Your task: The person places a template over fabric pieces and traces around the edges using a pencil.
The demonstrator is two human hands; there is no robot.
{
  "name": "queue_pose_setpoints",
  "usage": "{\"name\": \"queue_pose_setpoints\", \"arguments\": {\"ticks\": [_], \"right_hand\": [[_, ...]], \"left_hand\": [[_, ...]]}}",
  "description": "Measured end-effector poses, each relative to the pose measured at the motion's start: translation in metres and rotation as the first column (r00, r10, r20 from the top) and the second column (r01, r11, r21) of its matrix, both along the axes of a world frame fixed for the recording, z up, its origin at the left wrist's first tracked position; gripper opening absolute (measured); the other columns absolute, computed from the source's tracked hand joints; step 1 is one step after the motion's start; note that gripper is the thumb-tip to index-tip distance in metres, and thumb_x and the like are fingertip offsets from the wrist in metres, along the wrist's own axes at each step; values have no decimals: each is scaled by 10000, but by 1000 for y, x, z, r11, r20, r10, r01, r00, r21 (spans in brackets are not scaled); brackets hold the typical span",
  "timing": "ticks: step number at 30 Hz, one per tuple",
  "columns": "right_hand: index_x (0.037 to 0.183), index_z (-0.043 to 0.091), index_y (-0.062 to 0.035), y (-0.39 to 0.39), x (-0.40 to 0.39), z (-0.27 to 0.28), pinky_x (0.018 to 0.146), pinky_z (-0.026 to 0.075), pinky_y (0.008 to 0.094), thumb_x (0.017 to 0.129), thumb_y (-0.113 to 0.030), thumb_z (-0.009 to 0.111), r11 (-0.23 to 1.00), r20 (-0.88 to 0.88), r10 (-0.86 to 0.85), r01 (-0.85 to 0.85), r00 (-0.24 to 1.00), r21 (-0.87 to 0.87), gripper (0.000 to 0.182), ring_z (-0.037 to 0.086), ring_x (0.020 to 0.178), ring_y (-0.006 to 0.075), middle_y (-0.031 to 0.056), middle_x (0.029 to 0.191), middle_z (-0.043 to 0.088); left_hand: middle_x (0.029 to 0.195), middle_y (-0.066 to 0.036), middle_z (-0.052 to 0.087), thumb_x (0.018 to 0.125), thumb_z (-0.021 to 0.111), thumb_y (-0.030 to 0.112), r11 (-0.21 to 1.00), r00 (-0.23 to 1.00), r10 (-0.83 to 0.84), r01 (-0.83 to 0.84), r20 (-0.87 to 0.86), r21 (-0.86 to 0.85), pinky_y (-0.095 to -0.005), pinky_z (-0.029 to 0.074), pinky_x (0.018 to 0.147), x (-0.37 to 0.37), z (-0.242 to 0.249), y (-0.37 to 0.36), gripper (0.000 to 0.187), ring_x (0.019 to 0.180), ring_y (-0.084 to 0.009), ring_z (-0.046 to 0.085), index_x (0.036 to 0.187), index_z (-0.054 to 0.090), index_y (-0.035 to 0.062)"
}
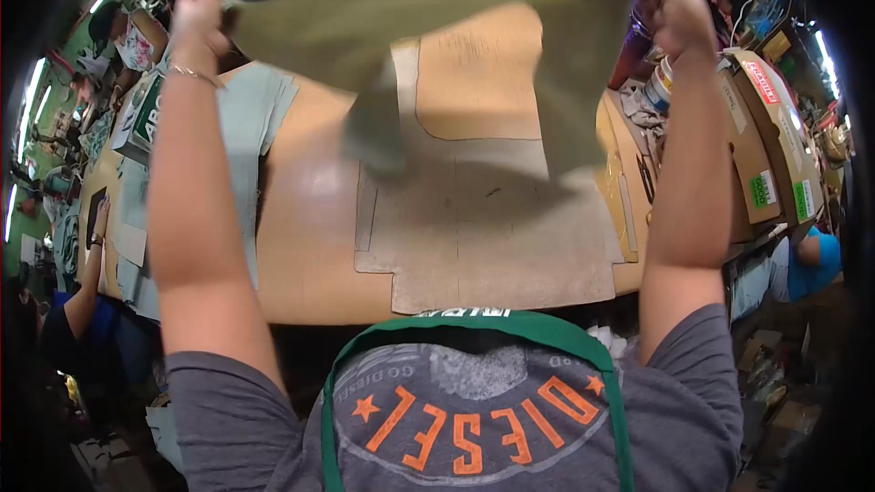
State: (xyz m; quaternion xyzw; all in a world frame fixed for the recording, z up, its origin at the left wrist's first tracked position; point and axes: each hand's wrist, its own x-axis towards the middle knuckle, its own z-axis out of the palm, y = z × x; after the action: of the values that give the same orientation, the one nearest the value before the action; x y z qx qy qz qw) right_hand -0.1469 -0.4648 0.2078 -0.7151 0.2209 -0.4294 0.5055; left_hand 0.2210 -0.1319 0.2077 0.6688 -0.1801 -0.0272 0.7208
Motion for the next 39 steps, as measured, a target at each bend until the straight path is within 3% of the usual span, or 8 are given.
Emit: {"name": "queue_pose_setpoints", "arguments": {"ticks": [2,9,12,16,19,25,31,39], "right_hand": [[1067,475,-72,2,0,22,360,407,239,822,-126,553,967,140,181,-202,973,157,263,555,455,195,65,605,503],[1061,553,-17,67,-78,-60,466,371,188,567,56,473,963,-338,266,-236,903,129,506,474,535,64,19,709,558],[1006,617,-59,96,-116,-137,533,399,200,575,114,479,899,-486,390,-210,782,383,485,461,572,54,11,740,566],[1018,580,-22,116,-160,-212,673,442,291,632,18,575,900,-771,229,-430,595,-64,388,548,726,165,80,805,595],[991,582,-21,112,-181,-185,671,443,308,651,-47,625,926,-839,366,-253,403,282,344,568,735,224,106,806,596],[903,579,-4,96,-163,-201,673,444,364,717,-100,595,991,-738,-124,42,663,-129,209,563,769,322,172,819,581],[855,588,-50,137,-118,-251,699,422,399,719,-127,608,835,-624,-268,-146,734,-530,157,507,824,318,131,795,530],[1031,552,-1,91,-107,-241,753,431,349,688,-318,715,942,-505,-336,289,795,-171,495,539,841,257,146,900,555]], "left_hand": [[990,-113,558,740,628,31,992,981,31,-6,189,-129,-289,513,642,19,31,3,631,748,-191,585,1270,286,33],[1325,-203,338,684,590,21,964,917,-88,-20,388,265,-350,270,1010,-80,-53,91,694,1252,-259,300,1308,290,-18],[1294,-169,385,661,614,46,862,968,-154,35,196,506,-361,227,1030,-151,-146,131,670,1229,-261,325,1273,353,-34],[1252,-227,402,683,613,38,557,937,-294,8,188,831,-358,276,999,-205,-214,177,570,1196,-316,368,1210,410,-39],[1144,-230,474,731,621,70,422,877,-245,-287,413,860,-358,385,904,-220,-195,173,384,1070,-343,469,1088,512,-19],[879,-154,572,763,596,48,733,745,-505,104,435,672,-316,462,718,-219,-164,25,204,804,-294,557,955,565,-16],[1095,-150,532,766,607,162,578,495,-755,196,429,792,-376,373,891,-237,-241,-156,355,1062,-311,459,1084,535,23],[1076,-72,499,674,689,173,405,469,-853,324,227,855,-425,361,894,-278,-250,-207,426,1101,-276,404,1069,532,144]]}}
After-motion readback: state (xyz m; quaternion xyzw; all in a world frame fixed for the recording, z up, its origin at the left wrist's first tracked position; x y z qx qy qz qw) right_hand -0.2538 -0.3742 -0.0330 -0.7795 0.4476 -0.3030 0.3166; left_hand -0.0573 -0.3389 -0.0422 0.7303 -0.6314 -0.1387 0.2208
